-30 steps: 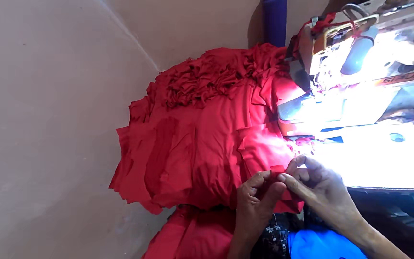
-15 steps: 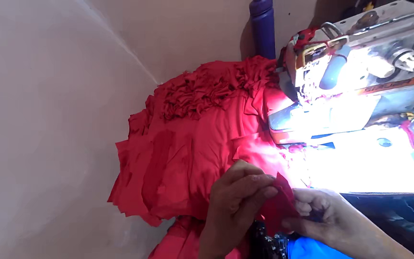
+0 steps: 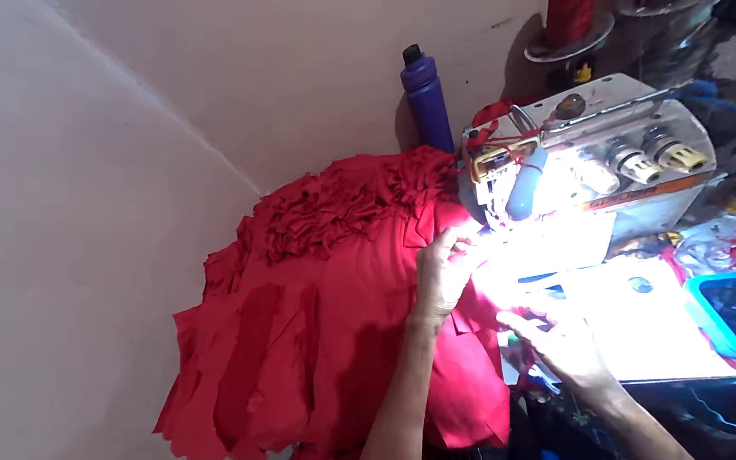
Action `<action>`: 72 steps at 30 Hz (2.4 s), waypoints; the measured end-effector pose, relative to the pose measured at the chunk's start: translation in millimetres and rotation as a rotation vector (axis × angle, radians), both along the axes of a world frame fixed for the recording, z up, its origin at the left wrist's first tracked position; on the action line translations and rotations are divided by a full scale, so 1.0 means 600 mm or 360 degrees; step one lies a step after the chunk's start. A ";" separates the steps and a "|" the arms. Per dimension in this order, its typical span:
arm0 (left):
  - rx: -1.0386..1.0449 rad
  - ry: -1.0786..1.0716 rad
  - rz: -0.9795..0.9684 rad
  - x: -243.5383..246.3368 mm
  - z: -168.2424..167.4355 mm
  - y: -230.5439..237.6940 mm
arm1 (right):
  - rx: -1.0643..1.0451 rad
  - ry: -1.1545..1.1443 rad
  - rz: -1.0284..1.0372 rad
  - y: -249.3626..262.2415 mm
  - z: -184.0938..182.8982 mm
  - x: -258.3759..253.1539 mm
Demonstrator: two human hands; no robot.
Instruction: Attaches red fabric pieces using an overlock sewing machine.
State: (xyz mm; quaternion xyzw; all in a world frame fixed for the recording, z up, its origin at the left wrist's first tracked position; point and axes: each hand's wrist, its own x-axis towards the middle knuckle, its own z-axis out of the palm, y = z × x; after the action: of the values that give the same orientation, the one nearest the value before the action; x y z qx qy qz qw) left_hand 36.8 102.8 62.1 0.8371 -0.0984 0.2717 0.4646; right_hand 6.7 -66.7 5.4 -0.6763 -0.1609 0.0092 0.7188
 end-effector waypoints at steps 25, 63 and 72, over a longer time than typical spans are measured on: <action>0.0698 0.0150 0.0495 -0.007 -0.031 -0.078 | 0.0079 -0.0212 -0.0334 0.008 -0.011 0.033; 0.0528 -0.0200 0.0943 -0.337 -0.223 -0.061 | -0.0409 -0.0808 0.0728 -0.042 -0.007 -0.099; -0.0361 -0.0104 0.0408 -0.328 -0.131 0.015 | -0.0306 -0.0794 0.0434 -0.003 0.031 -0.064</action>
State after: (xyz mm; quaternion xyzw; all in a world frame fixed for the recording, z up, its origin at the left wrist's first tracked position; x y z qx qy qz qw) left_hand -159.9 111.5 -16.3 0.7756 0.0253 0.3651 0.5142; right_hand -31.7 -68.3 23.8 -0.6948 -0.4203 -0.0456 0.5818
